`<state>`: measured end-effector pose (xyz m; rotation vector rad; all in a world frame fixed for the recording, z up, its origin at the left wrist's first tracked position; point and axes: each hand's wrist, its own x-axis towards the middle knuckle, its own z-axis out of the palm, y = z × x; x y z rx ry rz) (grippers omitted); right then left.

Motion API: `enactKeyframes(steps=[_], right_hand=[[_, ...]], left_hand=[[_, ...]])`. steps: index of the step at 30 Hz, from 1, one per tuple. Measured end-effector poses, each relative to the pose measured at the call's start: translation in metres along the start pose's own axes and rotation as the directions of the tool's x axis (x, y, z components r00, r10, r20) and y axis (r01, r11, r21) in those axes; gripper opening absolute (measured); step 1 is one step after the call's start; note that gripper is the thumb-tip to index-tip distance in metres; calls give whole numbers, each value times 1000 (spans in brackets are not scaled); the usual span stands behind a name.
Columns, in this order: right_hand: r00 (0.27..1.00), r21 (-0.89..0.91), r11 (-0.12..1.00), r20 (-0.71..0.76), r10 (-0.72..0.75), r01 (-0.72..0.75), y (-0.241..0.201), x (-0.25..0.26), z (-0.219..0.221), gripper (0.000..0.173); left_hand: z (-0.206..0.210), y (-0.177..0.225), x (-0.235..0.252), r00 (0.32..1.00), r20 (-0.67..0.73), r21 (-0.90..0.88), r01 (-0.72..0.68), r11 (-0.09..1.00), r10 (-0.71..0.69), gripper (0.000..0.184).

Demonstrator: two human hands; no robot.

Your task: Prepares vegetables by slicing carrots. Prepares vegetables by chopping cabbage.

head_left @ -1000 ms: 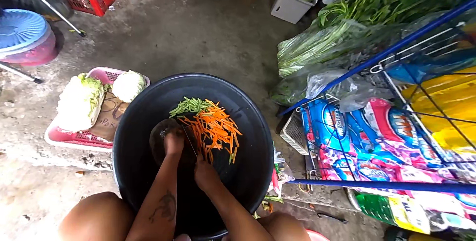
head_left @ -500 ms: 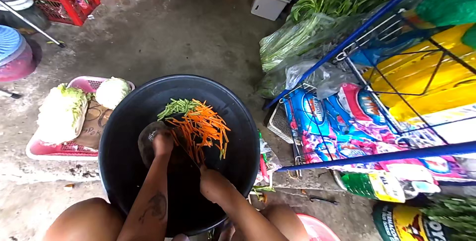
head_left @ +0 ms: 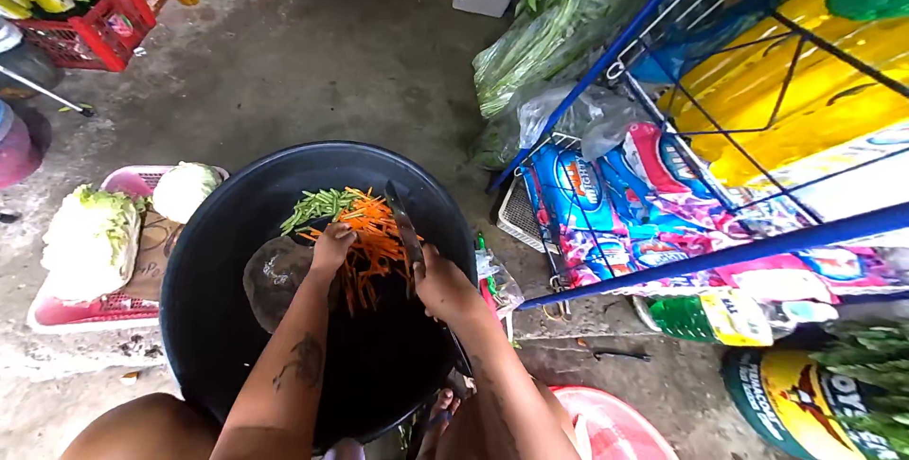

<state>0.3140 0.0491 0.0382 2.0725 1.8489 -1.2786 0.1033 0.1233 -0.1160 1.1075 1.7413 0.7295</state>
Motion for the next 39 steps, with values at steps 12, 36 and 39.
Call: enactKeyframes(steps=[12, 36, 39], right_hand=[[999, -22, 999, 38, -32, 33, 1, 7, -5, 45], [978, -283, 947, 181, -101, 151, -43, 43, 143, 43], [980, -301, 943, 180, -89, 141, -45, 44, 145, 44]], left_hand=[[-9, 10, 22, 977, -169, 667, 210, 715, -129, 50], [-56, -67, -19, 953, -260, 41, 172, 984, -155, 26], [-55, -68, -18, 948, -272, 23, 175, 984, -162, 24]])
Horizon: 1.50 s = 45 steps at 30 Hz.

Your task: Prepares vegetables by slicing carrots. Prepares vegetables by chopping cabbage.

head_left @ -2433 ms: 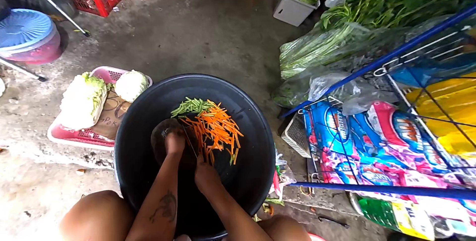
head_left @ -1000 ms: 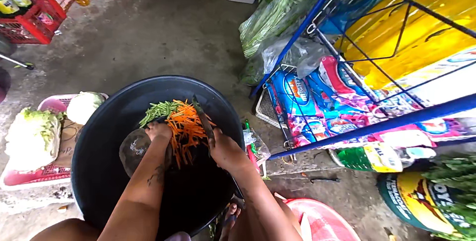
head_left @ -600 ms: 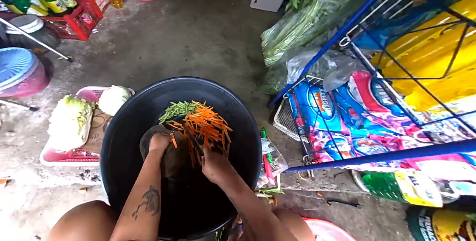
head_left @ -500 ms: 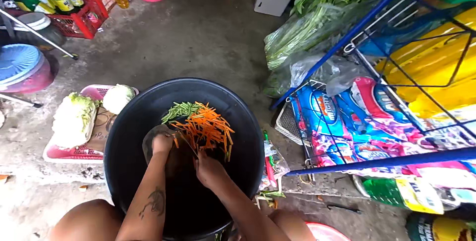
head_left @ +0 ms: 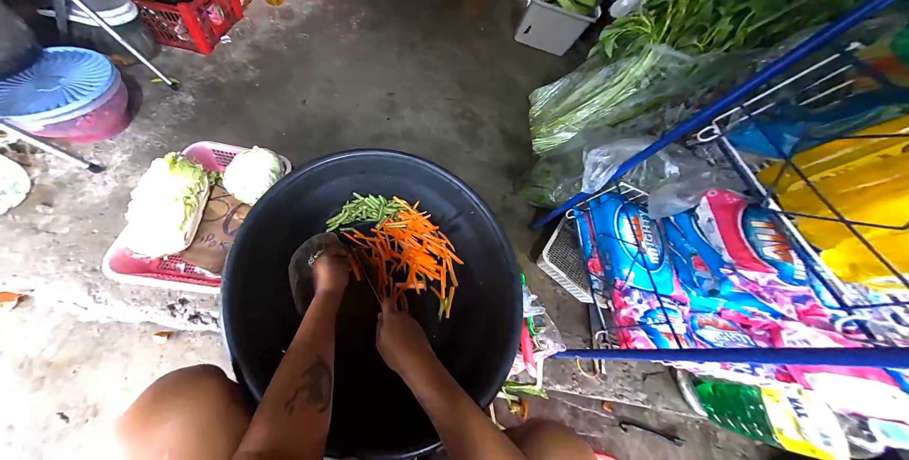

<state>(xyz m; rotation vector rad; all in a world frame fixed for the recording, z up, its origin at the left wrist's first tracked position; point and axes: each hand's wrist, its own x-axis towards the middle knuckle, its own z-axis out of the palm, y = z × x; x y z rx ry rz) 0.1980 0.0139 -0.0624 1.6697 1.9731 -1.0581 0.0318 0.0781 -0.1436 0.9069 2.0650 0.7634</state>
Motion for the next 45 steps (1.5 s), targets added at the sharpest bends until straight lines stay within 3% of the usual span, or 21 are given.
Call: enactKeyframes(steps=[16, 31, 36, 37, 39, 41, 42, 43, 44, 45], right_hand=[[997, 30, 999, 74, 31, -34, -15, 2, -14, 44], [957, 47, 992, 273, 96, -114, 18, -58, -19, 46], [993, 124, 987, 65, 98, -105, 41, -68, -59, 46], [995, 165, 981, 6, 100, -99, 47, -69, -70, 47], [990, 251, 965, -95, 108, -81, 59, -74, -92, 46], [978, 344, 936, -162, 135, -73, 73, -78, -107, 43], [971, 385, 919, -176, 164, -85, 80, -79, -112, 42], [964, 418, 902, -182, 196, -104, 87, -79, -117, 42], [959, 440, 890, -181, 221, -122, 93, -78, -120, 42], [956, 445, 885, -175, 237, -137, 99, -77, -122, 41]], left_hand=[[-1, 7, -3, 1000, 8, 121, 6, 993, -7, 29], [-4, 13, -7, 1000, 24, 197, -3, 980, -2, 30], [12, 42, -33, 990, 124, 338, -99, 936, 60, 57], [21, 47, -35, 981, 174, 261, -127, 957, 82, 60], [44, 61, -40, 932, 327, -128, -117, 985, 154, 59], [64, 76, -42, 885, 404, -464, -19, 886, 231, 51], [70, 80, -39, 881, 396, -440, -65, 895, 259, 47], [72, 83, -36, 870, 402, -270, -184, 945, 284, 42], [73, 83, -35, 848, 441, 12, -331, 944, 292, 37], [75, 81, -36, 825, 501, 305, -452, 838, 262, 35]])
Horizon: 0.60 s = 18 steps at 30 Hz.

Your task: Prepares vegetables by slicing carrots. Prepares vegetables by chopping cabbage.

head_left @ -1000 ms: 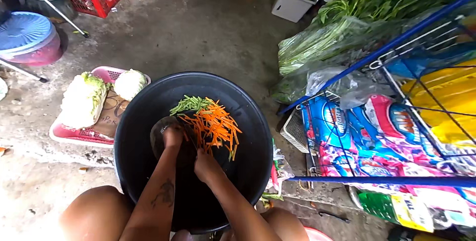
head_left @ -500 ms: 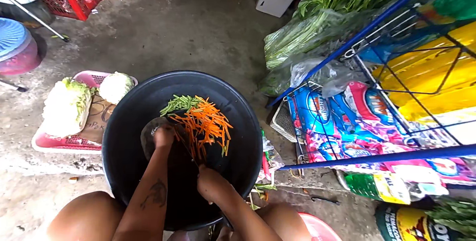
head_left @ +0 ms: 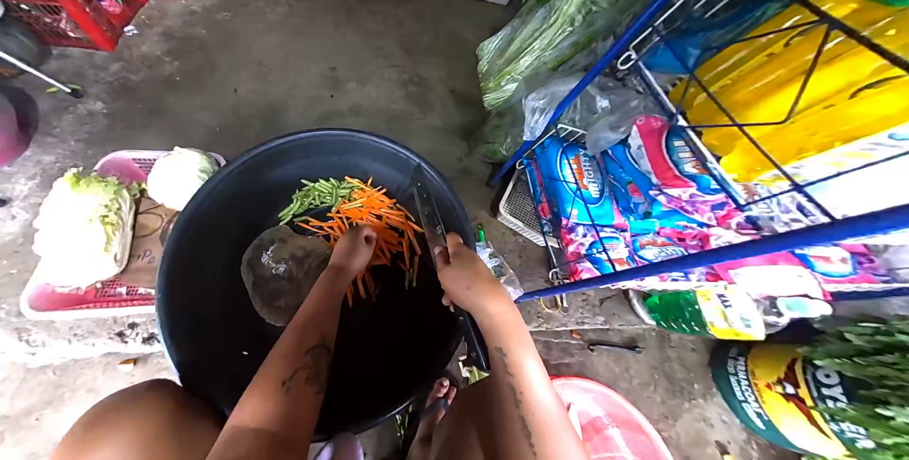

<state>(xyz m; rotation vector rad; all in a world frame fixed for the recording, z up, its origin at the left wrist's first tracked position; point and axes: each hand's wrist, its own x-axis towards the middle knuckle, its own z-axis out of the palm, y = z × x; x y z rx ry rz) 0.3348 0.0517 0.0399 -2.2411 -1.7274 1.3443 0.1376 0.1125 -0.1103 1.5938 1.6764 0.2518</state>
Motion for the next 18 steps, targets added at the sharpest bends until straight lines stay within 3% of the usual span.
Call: enactKeyframes(steps=[1, 3, 9, 12, 15, 18], right_hand=[[1000, -1, 1000, 3, 7, -7, 3, 2, -3, 41], [1000, -5, 1000, 22, 8, -7, 4, 4, -5, 41], [996, -28, 999, 82, -36, 38, -5, 2, -2, 44], [995, -29, 998, 83, -48, 50, -6, 2, 0, 44], [996, -25, 998, 76, -51, 54, -7, 3, 2, 44], [996, -48, 997, 72, -57, 61, -7, 5, 5, 43]], left_hand=[[7, -1, -1, 997, 77, 268, 4, 963, -25, 35], [25, -2, -5, 983, 149, 539, 7, 842, -103, 35], [45, -6, -13, 992, 101, 527, 15, 850, -80, 40], [42, -6, -15, 989, 102, 366, 67, 928, -111, 46], [34, -17, -21, 985, 127, -58, 123, 991, -115, 43], [30, -29, -34, 978, 123, -516, 210, 830, -170, 34]])
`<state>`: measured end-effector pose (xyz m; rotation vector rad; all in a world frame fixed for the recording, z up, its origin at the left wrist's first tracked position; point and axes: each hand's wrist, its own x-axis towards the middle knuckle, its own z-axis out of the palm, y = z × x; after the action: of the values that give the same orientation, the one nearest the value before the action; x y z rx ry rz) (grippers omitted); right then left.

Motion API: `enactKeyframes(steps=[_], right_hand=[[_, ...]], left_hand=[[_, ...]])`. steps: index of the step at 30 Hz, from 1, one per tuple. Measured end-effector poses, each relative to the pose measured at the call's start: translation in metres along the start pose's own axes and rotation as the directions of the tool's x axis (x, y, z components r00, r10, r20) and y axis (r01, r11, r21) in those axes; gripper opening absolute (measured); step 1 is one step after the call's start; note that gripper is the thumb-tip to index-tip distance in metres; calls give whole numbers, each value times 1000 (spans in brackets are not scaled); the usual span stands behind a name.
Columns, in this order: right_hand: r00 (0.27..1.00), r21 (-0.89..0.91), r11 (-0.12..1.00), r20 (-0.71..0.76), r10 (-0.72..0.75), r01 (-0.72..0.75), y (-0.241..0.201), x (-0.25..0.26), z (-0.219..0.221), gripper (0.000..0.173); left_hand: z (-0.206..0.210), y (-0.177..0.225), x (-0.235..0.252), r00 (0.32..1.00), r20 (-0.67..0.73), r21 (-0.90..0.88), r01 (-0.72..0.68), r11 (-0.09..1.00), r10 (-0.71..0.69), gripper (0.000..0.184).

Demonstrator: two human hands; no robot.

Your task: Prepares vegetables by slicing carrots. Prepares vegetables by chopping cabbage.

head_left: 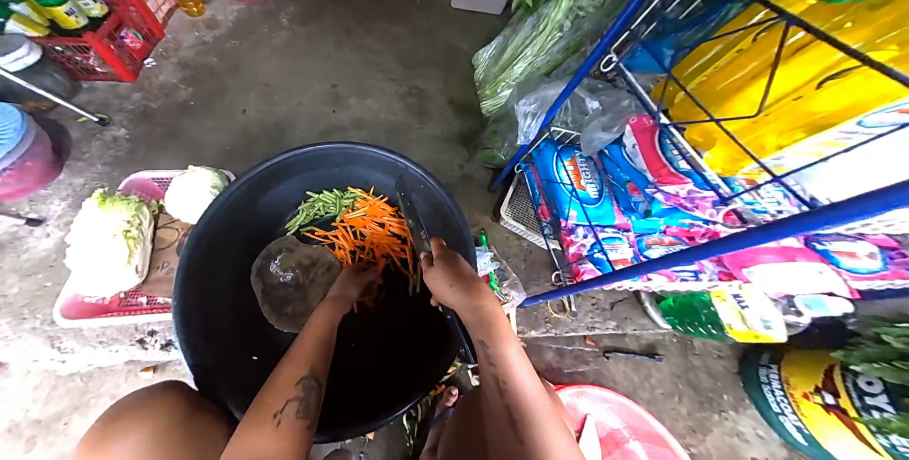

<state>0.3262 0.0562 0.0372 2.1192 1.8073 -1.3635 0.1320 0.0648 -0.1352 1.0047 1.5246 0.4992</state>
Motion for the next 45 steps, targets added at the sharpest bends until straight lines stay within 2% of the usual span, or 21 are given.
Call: enactKeyframes(steps=[2, 3, 6, 9, 11, 14, 16, 18, 22, 25, 30, 34, 45], right_hand=[[1000, -24, 1000, 11, -8, 8, -2, 3, 5, 44], [1000, -38, 999, 16, -12, 12, -4, 3, 8, 44], [999, -103, 994, 42, -15, 19, -11, 6, 22, 47], [994, -209, 976, 98, -38, 58, -19, 10, 43, 47], [987, -276, 956, 150, -62, 102, -25, 11, 61, 47], [972, -337, 929, 220, -81, 154, -31, 14, 90, 48], [963, -368, 913, 254, -84, 177, -35, 17, 107, 49], [958, -387, 903, 274, -82, 188, -37, 21, 118, 48], [959, -399, 902, 280, -51, 164, -42, 26, 126, 46], [963, -410, 899, 265, -44, 154, -43, 28, 129, 48], [968, -410, 898, 246, -57, 157, -44, 30, 136, 45], [967, -422, 890, 246, -70, 172, -48, 33, 141, 45], [967, -412, 887, 222, -127, 211, -53, 42, 152, 42]], left_hand=[[-7, -6, -6, 1000, -15, -241, 22, 970, -26, 26], [-11, -7, -9, 999, -17, -305, 23, 952, -29, 23], [-20, -3, -19, 997, -33, -392, 47, 919, -65, 28], [-37, 5, -27, 972, -186, -477, 41, 878, -146, 33], [-58, -5, -24, 932, -326, -368, 31, 929, -161, 32], [-88, -22, -21, 860, -491, -2, 159, 987, -140, 30], [-97, -17, -29, 842, -518, 176, 278, 944, -151, 33], [-96, -12, -33, 854, -493, 228, 309, 923, -164, 34], [-97, -22, -23, 889, -439, 114, 199, 973, -130, 30], [-102, -29, -18, 871, -475, -14, 136, 991, -126, 28], [-102, -29, -9, 870, -486, 34, 115, 993, -84, 33], [-93, -29, -5, 859, -508, 2, 68, 998, -58, 31], [-95, -33, 3, 835, -546, -22, 72, 997, -73, 29]])
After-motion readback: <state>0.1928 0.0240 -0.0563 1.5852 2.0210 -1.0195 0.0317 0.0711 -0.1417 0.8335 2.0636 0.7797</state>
